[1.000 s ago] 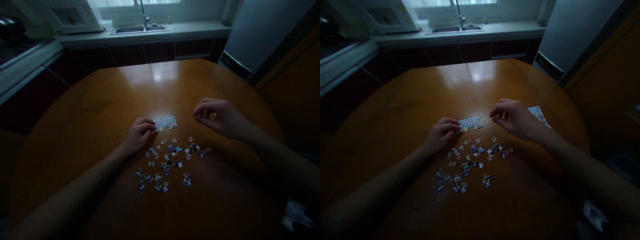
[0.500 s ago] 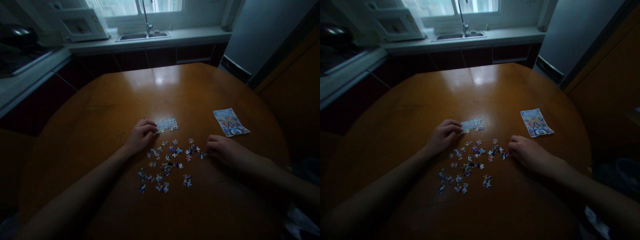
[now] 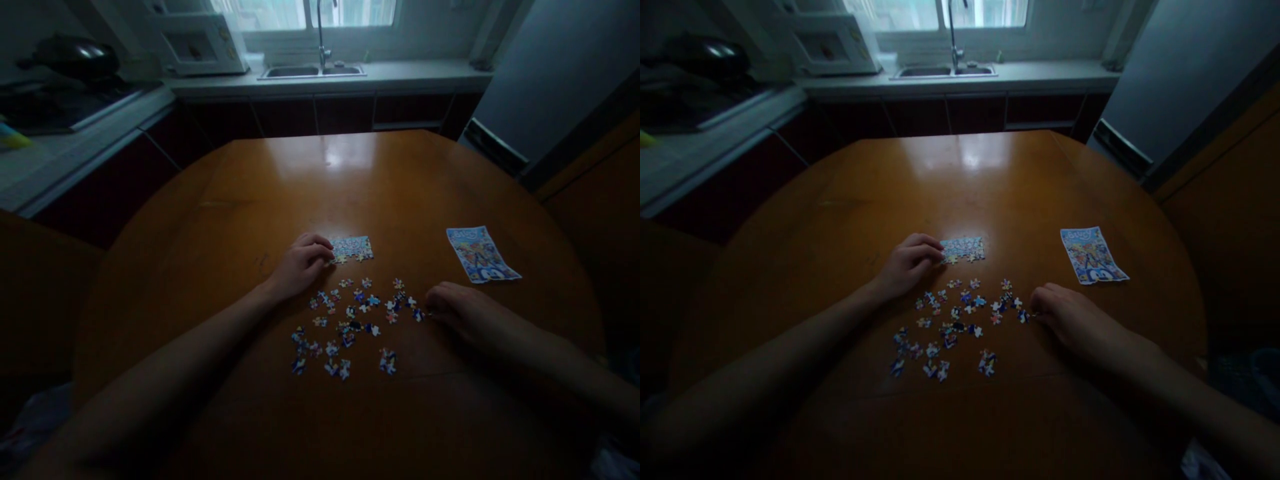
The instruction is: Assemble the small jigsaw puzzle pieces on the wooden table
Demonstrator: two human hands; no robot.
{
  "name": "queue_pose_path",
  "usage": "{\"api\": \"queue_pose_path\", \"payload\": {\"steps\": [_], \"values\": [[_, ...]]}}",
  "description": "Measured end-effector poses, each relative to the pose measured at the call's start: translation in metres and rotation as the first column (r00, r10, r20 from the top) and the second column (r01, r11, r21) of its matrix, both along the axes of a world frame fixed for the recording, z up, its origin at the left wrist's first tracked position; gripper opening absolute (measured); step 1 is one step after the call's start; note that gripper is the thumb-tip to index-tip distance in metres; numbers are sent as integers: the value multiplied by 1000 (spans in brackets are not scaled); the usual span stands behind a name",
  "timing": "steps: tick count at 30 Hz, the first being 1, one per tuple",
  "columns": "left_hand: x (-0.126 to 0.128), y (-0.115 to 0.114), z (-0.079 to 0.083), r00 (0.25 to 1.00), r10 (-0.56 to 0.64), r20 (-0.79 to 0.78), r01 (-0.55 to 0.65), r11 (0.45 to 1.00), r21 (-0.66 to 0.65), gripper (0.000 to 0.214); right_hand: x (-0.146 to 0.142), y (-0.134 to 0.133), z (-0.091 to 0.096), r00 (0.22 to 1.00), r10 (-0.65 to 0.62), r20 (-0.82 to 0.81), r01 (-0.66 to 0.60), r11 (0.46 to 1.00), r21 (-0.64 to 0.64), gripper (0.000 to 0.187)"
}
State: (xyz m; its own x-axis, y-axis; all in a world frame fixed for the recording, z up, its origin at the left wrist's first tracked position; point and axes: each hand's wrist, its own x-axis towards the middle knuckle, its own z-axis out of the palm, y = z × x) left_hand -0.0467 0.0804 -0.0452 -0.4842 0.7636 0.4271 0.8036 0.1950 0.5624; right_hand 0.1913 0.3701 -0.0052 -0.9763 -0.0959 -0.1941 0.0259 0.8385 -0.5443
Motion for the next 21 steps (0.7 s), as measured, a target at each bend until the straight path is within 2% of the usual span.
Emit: {"api": "queue_pose_path", "payload": {"steps": [4,6,10,12,13,15,17,19,21], "values": [[-2,0,-3,1000,-13,-5,13,1000,9,25,5,0,-2,999,9,-35,-7,999,39,18],[-3,0,-4,1000,-19,-4,19,1000,16,25,4,0,1,997,3,-74,-2,1000,7,18],[-1,1,-3,999,-27,-37,27,999,19,23,-13,-4,11,979,-129,-158,97,976,-196,10],[1,1,-1,994,-44,-101,43,999,-3,22,-28,-9,14,962,-196,-188,128,937,-325,24],[3,1,1,988,-60,-142,57,998,-25,21,-37,-12,14,954,-218,-206,127,916,-382,30],[8,2,3,971,-100,-219,85,993,-76,20,-56,-20,12,943,-246,-225,113,870,-479,25],[11,2,5,956,-124,-267,100,990,-101,21,-75,-31,7,937,-301,-179,149,803,-577,21],[14,2,6,950,-114,-292,93,992,-85,25,-92,-44,0,927,-365,-83,211,694,-689,23],[15,2,6,949,-83,-303,71,996,-49,31,-107,-57,-8,919,-394,4,243,558,-793,25]]}}
